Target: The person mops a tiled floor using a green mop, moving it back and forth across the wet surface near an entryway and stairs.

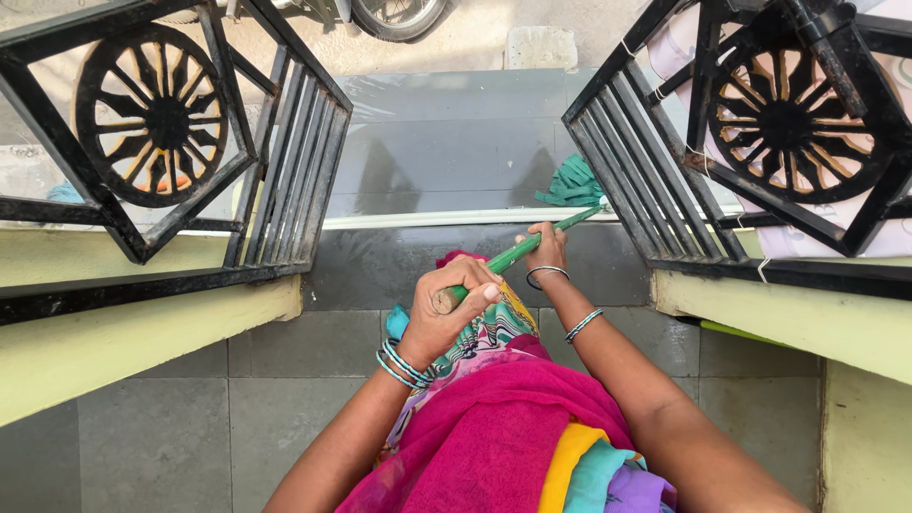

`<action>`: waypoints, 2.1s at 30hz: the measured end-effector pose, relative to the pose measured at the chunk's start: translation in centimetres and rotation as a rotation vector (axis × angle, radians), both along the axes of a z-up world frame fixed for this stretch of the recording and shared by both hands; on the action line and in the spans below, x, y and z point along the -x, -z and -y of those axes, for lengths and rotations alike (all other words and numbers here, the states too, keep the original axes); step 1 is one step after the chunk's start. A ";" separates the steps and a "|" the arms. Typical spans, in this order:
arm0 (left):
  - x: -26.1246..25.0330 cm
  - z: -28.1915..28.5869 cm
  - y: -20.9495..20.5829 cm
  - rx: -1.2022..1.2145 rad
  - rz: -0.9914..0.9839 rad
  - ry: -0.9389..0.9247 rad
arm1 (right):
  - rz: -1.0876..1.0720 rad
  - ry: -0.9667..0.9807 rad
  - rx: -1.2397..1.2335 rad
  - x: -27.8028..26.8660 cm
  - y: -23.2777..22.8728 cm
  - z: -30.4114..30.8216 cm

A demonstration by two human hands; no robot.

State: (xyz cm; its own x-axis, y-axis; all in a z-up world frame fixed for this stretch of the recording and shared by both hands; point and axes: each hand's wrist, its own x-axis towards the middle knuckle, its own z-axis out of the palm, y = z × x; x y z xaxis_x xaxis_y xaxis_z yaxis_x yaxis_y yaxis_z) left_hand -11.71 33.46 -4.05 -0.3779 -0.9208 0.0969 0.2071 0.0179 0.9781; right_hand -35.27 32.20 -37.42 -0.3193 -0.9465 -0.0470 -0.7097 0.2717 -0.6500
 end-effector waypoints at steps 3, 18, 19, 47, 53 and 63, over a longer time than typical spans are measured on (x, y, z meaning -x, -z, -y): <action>-0.5 1.4 -0.3 -0.003 -0.003 0.029 | 0.086 0.067 0.042 -1.3 0.4 2.3; 0.4 3.8 -2.3 0.259 0.314 -0.145 | 0.193 -0.312 0.138 -3.4 -1.4 14.1; 0.8 3.8 -2.5 0.274 0.338 -0.164 | 0.175 -0.345 0.091 -3.3 -2.4 14.8; -1.8 9.9 -5.7 0.095 0.205 -0.292 | 0.015 -0.695 0.188 -7.4 -5.7 12.1; -1.7 15.4 1.7 -0.048 0.127 0.018 | -0.047 -0.474 -0.232 -7.1 -12.5 15.2; 5.3 25.4 8.4 0.303 0.324 0.277 | -0.098 -0.134 -0.062 1.3 -19.5 19.3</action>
